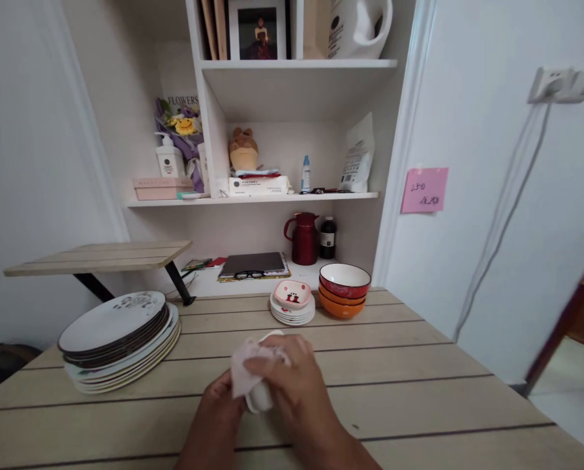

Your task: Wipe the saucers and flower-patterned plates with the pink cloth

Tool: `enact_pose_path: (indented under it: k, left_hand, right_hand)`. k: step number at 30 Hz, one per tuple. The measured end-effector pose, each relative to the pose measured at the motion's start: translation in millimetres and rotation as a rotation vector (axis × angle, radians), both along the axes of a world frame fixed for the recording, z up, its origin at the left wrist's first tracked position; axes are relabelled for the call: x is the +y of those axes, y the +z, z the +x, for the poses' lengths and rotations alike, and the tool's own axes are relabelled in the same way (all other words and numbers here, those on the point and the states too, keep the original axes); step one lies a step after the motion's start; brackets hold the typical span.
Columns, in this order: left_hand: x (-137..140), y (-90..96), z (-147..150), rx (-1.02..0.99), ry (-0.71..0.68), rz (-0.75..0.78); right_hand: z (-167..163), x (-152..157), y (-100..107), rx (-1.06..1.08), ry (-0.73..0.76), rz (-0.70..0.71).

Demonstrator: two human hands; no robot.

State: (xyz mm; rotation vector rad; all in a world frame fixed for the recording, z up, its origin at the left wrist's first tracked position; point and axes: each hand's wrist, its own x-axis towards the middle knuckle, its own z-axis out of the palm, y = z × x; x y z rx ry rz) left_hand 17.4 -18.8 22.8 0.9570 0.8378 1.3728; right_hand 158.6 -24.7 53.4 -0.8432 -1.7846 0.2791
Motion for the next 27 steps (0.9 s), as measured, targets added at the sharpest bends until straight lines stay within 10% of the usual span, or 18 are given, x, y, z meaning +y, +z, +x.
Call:
enact_pose_path:
  k: [4, 10, 18, 27]
  left_hand:
    - [-1.6, 0.9, -0.8, 0.020, 0.016, 0.001]
    - [-14.3, 7.6, 6.3, -0.025, -0.180, -0.004]
    - [-10.4, 10.7, -0.5, 0.015, -0.098, 0.065]
    - [8.5, -16.2, -15.1, 0.114, 0.061, 0.193]
  right_hand:
    - [2.2, 2.4, -0.9, -0.224, 0.000, 0.080]
    - [32.8, 23.5, 6.4, 0.182, -0.171, -0.128]
    - [7.5, 1.2, 7.2, -0.112, -0.061, 0.025]
    - [14.5, 22.8, -3.5, 0.605, 0.092, -0.458]
